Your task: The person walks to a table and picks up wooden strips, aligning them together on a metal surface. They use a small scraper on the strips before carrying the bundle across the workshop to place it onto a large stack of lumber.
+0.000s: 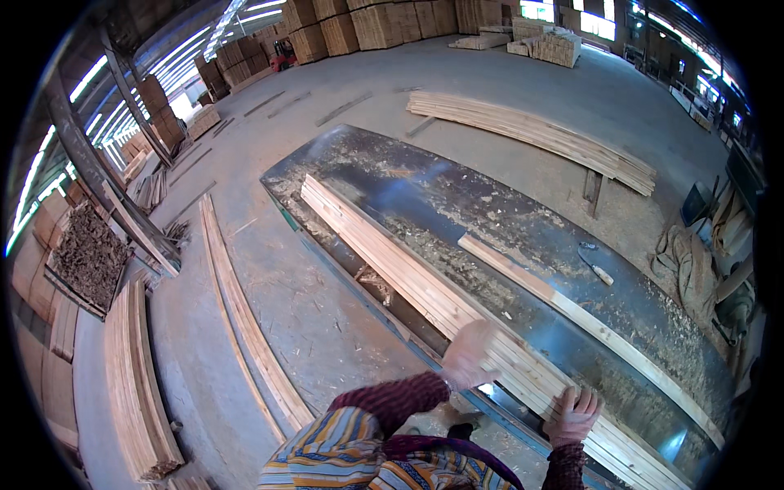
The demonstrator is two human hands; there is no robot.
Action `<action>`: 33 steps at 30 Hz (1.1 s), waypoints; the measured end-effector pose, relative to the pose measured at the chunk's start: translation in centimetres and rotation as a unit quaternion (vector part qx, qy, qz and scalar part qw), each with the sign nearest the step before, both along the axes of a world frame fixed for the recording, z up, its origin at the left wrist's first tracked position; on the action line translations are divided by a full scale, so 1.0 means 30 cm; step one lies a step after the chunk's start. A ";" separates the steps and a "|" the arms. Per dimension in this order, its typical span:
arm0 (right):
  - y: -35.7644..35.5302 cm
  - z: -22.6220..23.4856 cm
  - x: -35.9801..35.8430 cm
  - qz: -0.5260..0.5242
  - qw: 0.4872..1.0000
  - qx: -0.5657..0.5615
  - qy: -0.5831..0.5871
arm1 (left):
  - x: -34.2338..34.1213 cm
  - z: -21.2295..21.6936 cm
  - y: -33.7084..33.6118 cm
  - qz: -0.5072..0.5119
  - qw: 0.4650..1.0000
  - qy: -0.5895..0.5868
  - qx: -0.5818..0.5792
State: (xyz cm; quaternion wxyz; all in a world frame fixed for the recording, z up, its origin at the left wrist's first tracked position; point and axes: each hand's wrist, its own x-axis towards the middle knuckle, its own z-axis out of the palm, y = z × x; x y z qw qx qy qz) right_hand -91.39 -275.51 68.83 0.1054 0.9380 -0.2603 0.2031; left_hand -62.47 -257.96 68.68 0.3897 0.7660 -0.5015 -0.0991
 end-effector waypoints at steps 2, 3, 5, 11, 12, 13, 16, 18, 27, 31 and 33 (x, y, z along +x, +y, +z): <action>0.030 -0.010 -0.011 0.011 0.998 -0.032 -0.044 | -0.021 -0.025 0.038 0.167 0.895 0.404 -0.087; 0.037 -0.019 -0.009 0.017 0.996 -0.057 -0.066 | -0.022 -0.067 0.041 0.248 0.762 0.571 -0.181; 0.054 -0.027 -0.028 -0.004 0.999 -0.036 -0.032 | 0.036 -0.143 -0.017 0.329 0.722 0.603 -0.084; 0.069 -0.042 -0.023 0.013 0.995 -0.066 -0.068 | 0.116 -0.253 -0.189 0.537 0.652 0.535 0.031; 0.057 -0.053 -0.028 0.026 0.991 -0.087 -0.098 | 0.095 -0.223 -0.220 0.553 0.645 0.527 0.022; 0.039 -0.050 -0.044 0.031 0.991 -0.088 -0.094 | 0.076 -0.195 -0.239 0.569 0.637 0.519 0.012; 0.032 0.004 -0.082 0.024 0.999 0.047 -0.005 | 0.047 -0.105 -0.211 0.564 0.656 0.501 -0.011; 0.017 0.122 -0.107 0.044 0.981 0.187 0.006 | 0.064 -0.223 -0.158 0.542 0.668 0.502 -0.084; -0.274 0.188 -0.107 0.004 0.694 0.719 0.027 | -0.057 -0.251 0.025 0.348 0.617 0.607 -0.360; -0.200 0.177 0.081 0.019 0.701 0.691 0.175 | -0.101 -0.279 0.102 0.289 0.608 0.609 -0.418; -0.123 0.163 0.191 0.040 0.703 0.670 0.234 | -0.112 -0.186 0.173 0.293 0.595 0.624 -0.413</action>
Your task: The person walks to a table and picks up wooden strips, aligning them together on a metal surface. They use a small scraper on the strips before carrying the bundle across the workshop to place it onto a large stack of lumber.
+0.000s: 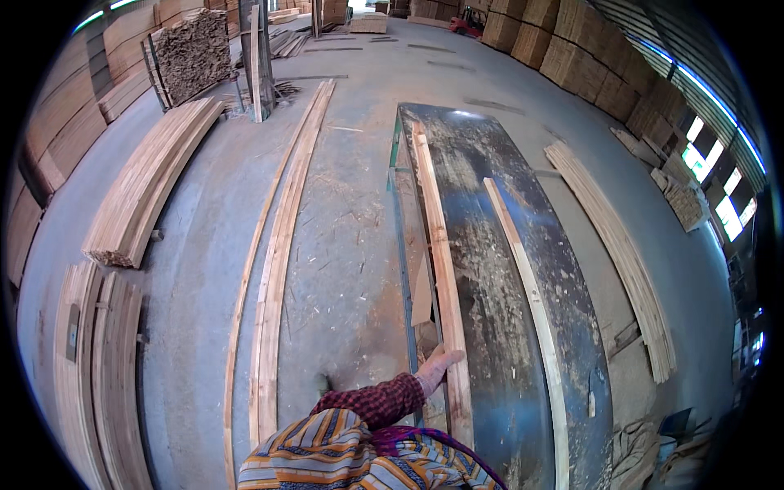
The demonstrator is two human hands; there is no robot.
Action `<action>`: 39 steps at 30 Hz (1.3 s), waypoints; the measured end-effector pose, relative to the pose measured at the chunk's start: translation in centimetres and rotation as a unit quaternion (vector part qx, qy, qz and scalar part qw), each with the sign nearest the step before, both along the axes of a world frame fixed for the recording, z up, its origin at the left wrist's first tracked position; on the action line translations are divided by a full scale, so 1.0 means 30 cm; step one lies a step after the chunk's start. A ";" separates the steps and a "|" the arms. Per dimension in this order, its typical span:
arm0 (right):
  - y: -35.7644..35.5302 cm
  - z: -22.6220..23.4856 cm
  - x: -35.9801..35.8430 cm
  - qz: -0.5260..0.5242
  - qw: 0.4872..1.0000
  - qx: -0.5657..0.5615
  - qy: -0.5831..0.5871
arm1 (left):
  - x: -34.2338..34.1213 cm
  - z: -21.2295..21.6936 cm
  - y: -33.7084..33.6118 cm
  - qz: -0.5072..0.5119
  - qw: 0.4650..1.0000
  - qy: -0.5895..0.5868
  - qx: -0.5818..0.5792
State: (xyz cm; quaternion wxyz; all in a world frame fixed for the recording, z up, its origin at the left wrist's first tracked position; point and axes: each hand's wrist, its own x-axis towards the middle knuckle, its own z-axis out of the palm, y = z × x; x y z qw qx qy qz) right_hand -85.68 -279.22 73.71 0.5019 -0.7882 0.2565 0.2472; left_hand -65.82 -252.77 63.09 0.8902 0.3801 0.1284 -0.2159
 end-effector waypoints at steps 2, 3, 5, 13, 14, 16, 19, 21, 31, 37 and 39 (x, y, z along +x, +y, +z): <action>0.095 -0.007 0.108 0.065 0.997 -0.015 0.026 | 0.014 0.030 0.114 -0.018 0.999 0.040 0.004; 0.152 -0.016 0.167 0.093 0.995 -0.024 0.036 | 0.036 0.016 0.168 -0.003 1.000 0.027 -0.003; 0.274 -0.026 0.284 0.146 0.987 -0.040 0.054 | 0.098 -0.010 0.303 0.030 0.999 0.003 -0.013; 0.867 -0.047 0.616 0.291 0.945 -0.095 0.116 | 0.356 0.027 0.920 0.032 0.999 0.012 0.001; 0.953 -0.047 0.655 0.311 0.938 -0.098 0.119 | 0.392 0.046 1.020 0.033 0.999 0.004 0.001; 1.085 -0.037 0.728 0.342 0.924 -0.110 0.130 | 0.462 0.059 1.184 0.042 0.999 -0.004 -0.011; 1.270 -0.059 0.839 0.385 0.904 -0.122 0.143 | 0.571 0.023 1.428 0.074 0.997 0.003 -0.034; 1.362 -0.089 0.904 0.407 0.891 -0.127 0.158 | 0.634 0.006 1.568 0.098 0.994 0.026 -0.050; 1.784 -0.313 1.370 0.491 0.843 -0.106 0.194 | 1.067 -0.150 2.405 0.260 0.962 0.059 -0.060; 2.174 -0.297 1.822 0.538 0.813 -0.124 0.183 | 1.230 -0.087 2.984 0.376 0.923 0.028 -0.075; 2.407 -0.255 1.995 0.483 0.819 -0.174 0.257 | 1.273 -0.080 3.160 0.429 0.902 0.027 -0.031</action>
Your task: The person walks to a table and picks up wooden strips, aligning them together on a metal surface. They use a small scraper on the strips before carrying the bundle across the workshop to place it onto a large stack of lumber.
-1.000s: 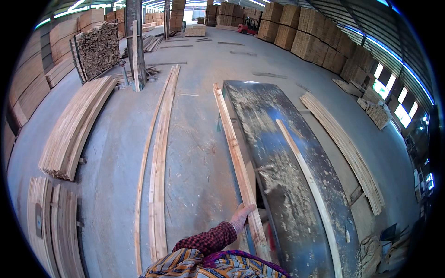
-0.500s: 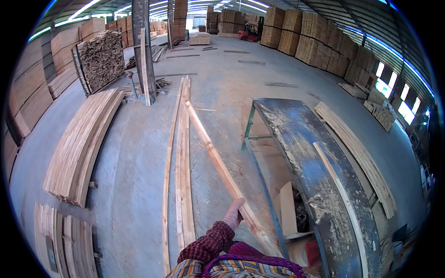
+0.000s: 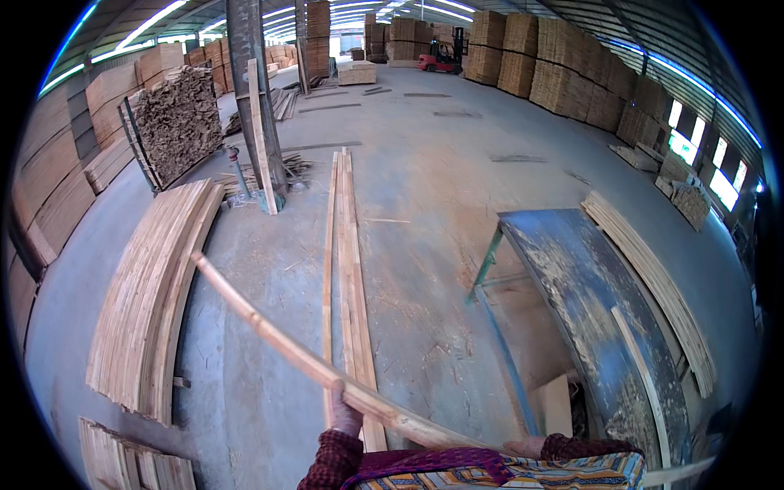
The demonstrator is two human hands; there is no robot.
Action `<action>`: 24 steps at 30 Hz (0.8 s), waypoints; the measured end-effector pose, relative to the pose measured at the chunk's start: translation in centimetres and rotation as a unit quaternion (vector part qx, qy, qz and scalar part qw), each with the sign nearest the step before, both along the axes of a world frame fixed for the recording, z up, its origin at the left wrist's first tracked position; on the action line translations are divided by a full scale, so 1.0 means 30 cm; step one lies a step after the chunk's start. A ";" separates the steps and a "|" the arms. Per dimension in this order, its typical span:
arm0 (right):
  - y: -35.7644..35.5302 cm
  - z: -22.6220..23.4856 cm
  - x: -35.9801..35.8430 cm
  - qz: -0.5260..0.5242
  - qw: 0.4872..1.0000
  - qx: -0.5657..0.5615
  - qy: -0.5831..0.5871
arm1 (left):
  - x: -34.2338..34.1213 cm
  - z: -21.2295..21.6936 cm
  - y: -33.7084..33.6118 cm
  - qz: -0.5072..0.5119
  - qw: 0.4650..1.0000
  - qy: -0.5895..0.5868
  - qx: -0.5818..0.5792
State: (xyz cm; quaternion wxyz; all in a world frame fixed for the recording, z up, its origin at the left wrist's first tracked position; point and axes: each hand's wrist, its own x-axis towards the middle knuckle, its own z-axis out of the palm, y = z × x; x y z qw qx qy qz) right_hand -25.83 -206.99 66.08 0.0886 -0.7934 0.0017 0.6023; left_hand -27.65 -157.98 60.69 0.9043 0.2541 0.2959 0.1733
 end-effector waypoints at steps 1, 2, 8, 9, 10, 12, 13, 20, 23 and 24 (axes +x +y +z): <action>0.048 -0.051 0.092 0.176 0.978 0.106 -0.036 | 0.005 -0.032 0.110 0.017 1.000 -0.007 -0.006; 0.152 -0.065 0.164 0.130 0.988 0.068 -0.038 | 0.004 -0.061 0.223 0.038 0.999 -0.012 -0.009; 0.929 -0.098 0.515 0.067 0.995 0.053 -0.057 | -0.039 0.031 0.872 0.171 0.985 -0.005 -0.001; 1.028 -0.240 0.587 0.060 0.997 0.045 -0.026 | -0.042 0.031 0.979 0.177 0.984 -0.025 0.002; 1.185 -0.338 0.635 0.062 0.997 0.047 0.008 | -0.075 0.042 1.123 0.191 0.981 -0.044 0.016; 1.563 -0.165 0.677 0.216 0.968 0.097 -0.076 | -0.129 -0.001 1.378 0.269 0.962 -0.028 0.049; 1.666 -0.195 0.700 0.283 0.951 0.100 -0.070 | -0.152 -0.017 1.507 0.261 0.965 -0.015 0.028; 2.492 0.013 0.923 0.408 0.885 0.222 0.022 | -0.297 0.157 2.097 0.398 0.912 0.089 0.032; 2.740 -0.041 1.124 0.314 0.946 0.067 0.046 | -0.303 0.095 2.275 0.445 0.884 0.134 0.053; 2.848 -0.057 1.185 0.390 0.915 0.087 0.056 | -0.287 0.118 2.328 0.455 0.876 0.154 0.052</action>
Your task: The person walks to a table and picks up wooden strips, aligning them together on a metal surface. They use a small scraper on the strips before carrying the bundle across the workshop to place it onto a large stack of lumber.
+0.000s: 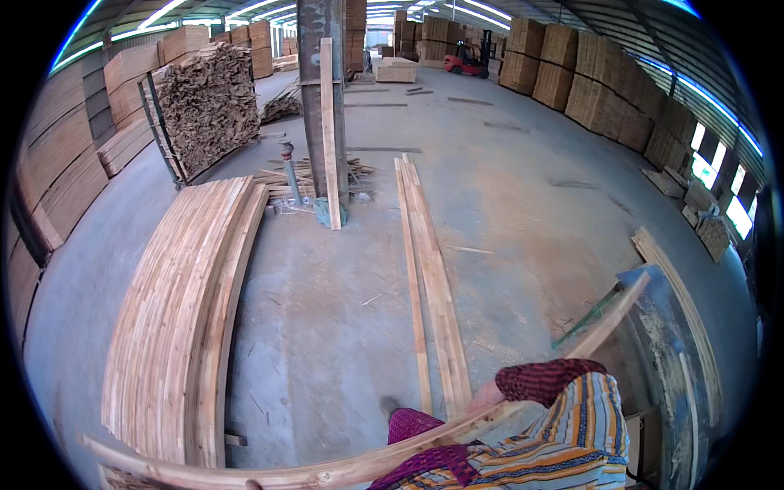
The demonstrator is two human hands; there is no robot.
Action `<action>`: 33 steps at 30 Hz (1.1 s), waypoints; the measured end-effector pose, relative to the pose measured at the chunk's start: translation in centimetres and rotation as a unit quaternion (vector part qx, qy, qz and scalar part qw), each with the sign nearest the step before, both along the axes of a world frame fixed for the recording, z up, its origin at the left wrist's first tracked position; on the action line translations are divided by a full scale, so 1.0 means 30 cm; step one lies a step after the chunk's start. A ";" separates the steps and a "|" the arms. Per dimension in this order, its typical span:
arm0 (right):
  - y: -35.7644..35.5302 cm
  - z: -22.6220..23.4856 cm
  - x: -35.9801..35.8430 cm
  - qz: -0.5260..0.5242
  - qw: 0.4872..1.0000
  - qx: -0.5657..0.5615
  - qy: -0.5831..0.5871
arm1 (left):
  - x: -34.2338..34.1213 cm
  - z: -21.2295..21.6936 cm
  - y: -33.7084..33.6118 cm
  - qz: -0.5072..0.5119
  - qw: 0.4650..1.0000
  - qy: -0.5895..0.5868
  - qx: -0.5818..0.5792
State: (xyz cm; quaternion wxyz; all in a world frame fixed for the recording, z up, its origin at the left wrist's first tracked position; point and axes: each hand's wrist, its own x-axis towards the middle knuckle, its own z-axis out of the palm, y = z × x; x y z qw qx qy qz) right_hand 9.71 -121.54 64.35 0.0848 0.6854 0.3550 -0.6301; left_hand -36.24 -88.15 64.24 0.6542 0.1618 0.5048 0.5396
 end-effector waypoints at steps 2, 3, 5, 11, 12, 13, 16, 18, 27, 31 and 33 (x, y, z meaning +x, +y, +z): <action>0.248 -0.078 0.117 0.176 0.983 0.050 0.032 | -0.033 -0.045 0.132 0.020 0.999 -0.036 -0.027; 0.360 -0.079 0.150 0.096 0.995 0.005 0.023 | -0.044 -0.039 0.135 0.048 0.998 -0.024 -0.035; 0.593 -0.079 0.230 0.123 0.992 -0.007 0.006 | -0.055 -0.027 0.152 0.105 0.994 0.026 -0.010; 0.750 0.019 0.223 0.241 0.966 -0.007 0.096 | -0.138 0.217 -0.041 0.233 0.971 0.048 -0.003; 0.756 0.061 0.180 0.250 0.965 -0.045 0.066 | -0.154 0.254 -0.100 0.276 0.960 0.045 -0.024; 0.790 0.132 0.154 0.260 0.962 -0.081 0.029 | -0.157 0.325 -0.183 0.277 0.959 0.048 -0.026; 0.771 0.137 0.105 0.309 0.948 -0.070 -0.002 | -0.133 0.544 -0.399 0.358 0.930 0.081 -0.038; 0.786 0.135 0.094 0.333 0.942 -0.041 0.011 | -0.111 0.586 -0.507 0.409 0.908 0.084 -0.032; 0.831 0.158 0.097 0.425 0.904 0.046 0.015 | -0.068 0.437 -0.986 0.498 0.860 0.114 0.019; 0.853 0.241 0.101 0.443 0.895 0.042 -0.028 | -0.005 0.376 -1.083 0.559 0.822 0.105 -0.009; 0.858 0.257 0.105 0.450 0.889 0.067 -0.039 | -0.008 0.309 -1.133 0.562 0.824 0.061 0.020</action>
